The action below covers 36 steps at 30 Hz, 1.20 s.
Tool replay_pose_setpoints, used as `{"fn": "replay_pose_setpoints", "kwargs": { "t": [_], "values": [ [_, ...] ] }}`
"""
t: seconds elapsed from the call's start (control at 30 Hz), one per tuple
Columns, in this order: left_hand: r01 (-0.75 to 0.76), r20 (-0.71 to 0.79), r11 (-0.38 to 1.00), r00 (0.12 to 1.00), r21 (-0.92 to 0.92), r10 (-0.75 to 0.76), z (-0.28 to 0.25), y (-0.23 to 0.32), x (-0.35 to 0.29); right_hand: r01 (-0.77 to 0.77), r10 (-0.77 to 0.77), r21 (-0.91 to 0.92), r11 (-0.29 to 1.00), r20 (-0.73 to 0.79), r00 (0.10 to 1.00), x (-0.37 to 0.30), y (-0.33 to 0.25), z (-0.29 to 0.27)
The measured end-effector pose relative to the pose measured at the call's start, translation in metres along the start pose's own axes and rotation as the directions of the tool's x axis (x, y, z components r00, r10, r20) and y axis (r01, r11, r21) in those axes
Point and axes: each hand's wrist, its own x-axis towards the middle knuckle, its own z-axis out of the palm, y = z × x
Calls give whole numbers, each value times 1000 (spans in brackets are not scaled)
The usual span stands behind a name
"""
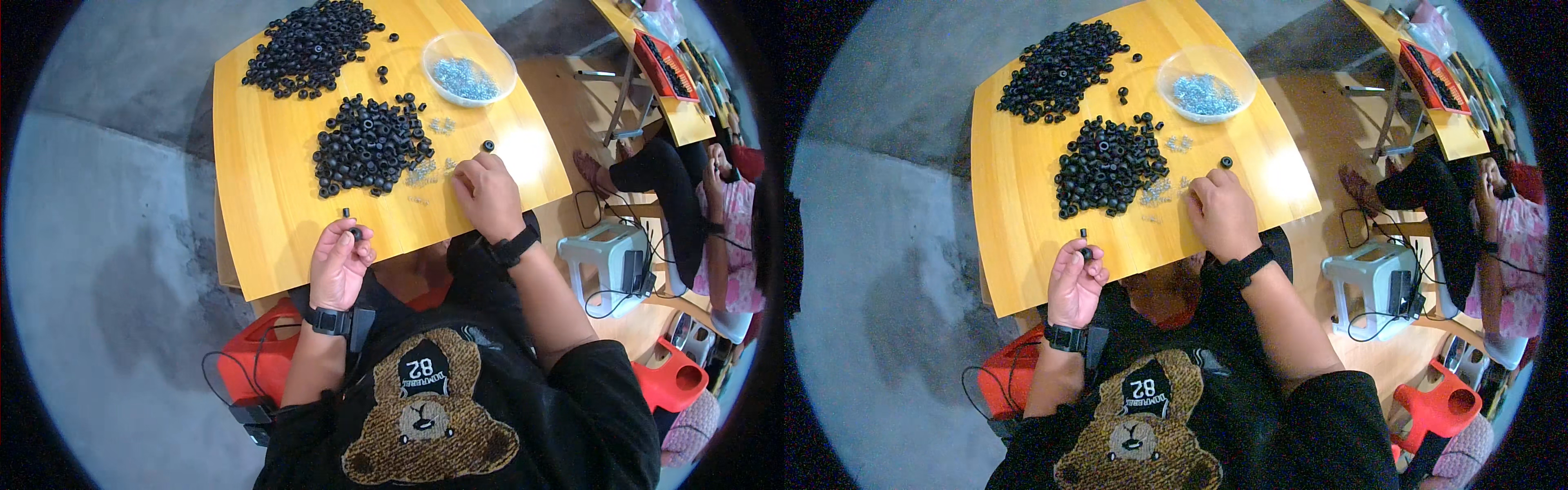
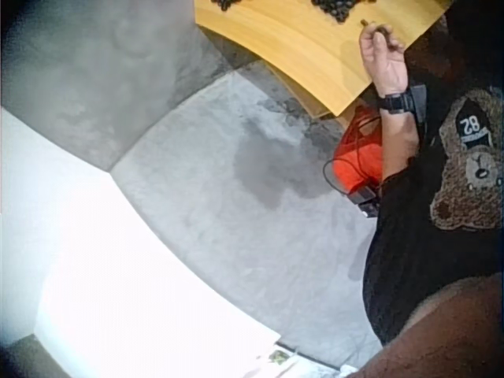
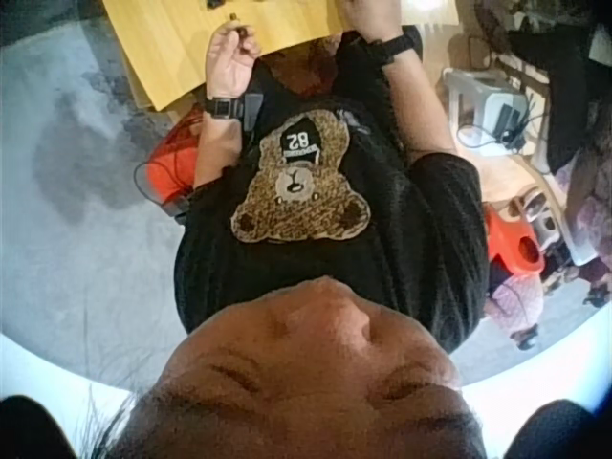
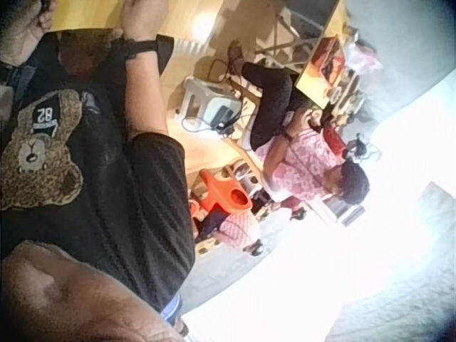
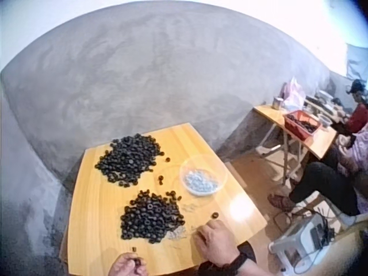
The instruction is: Assembling small black plastic and rubber components by hand.
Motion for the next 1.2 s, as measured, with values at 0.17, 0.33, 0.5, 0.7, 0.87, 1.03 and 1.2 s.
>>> {"fn": "replay_pose_setpoints", "kwargs": {
  "t": [0.17,0.33,0.5,0.7,0.87,1.03,1.2],
  "values": [
    [1,13,1000,1000,14,-2,0,-1,0,9,-9,17,1000,-9,1000,1,3,0],
    [8,18,1000,1000,-4,-8,1,1,0,-40,40,113,993,2,999,-3,7,0],
    [10,22,999,1000,-30,-9,1,1,0,-104,100,246,964,31,995,-8,-3,-8],
    [13,-8,1000,1000,23,-13,3,0,1,-72,60,160,985,77,995,-9,2,-5],
    [52,-51,999,997,16,-51,5,5,-1,-238,204,402,884,127,971,-10,-13,-7],
    [166,-71,986,984,-4,-166,8,12,3,-153,130,367,918,85,988,-12,-20,-11],
    [266,-143,964,955,18,-260,18,16,-2,-128,112,361,924,64,992,-19,-32,-18]
  ]
}}
